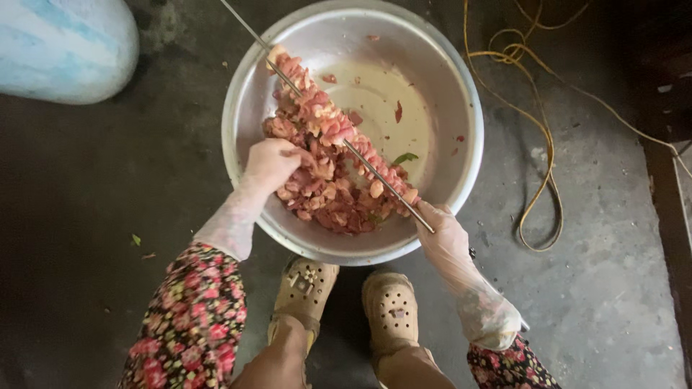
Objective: The person threads seasoned raw meat pieces onto a metal skewer from a large metal bowl. They repeatedly pick up meat with gloved hands and push it along the skewer, compacting it as they work.
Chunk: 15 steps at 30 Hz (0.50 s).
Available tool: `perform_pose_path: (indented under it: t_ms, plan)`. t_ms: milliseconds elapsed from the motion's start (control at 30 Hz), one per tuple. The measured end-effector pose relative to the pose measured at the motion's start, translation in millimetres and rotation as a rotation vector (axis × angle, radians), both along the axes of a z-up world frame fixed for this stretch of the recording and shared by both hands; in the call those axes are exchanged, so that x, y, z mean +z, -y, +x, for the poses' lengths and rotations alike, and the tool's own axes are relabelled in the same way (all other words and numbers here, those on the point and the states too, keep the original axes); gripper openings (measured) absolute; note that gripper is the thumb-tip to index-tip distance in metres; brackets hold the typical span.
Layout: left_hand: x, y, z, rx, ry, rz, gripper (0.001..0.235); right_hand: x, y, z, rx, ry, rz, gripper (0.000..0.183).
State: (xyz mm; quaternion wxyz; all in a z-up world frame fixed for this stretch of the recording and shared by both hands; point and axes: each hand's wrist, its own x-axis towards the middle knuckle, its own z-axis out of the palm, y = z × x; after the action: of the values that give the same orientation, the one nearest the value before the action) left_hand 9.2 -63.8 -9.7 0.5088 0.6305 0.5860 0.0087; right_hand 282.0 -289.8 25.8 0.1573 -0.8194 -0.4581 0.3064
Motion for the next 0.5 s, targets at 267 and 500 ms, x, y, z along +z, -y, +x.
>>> perform_pose_path:
  t_ms: [267,500]
  plan:
    - [40,-49,-20,0.325,0.578,-0.053,0.019,-5,2,0,-0.019,0.017,0.027,0.031]
    - [29,-75,-16,0.305,0.492,0.450,0.013,-9,4,2,-0.029,0.001,-0.013,0.031]
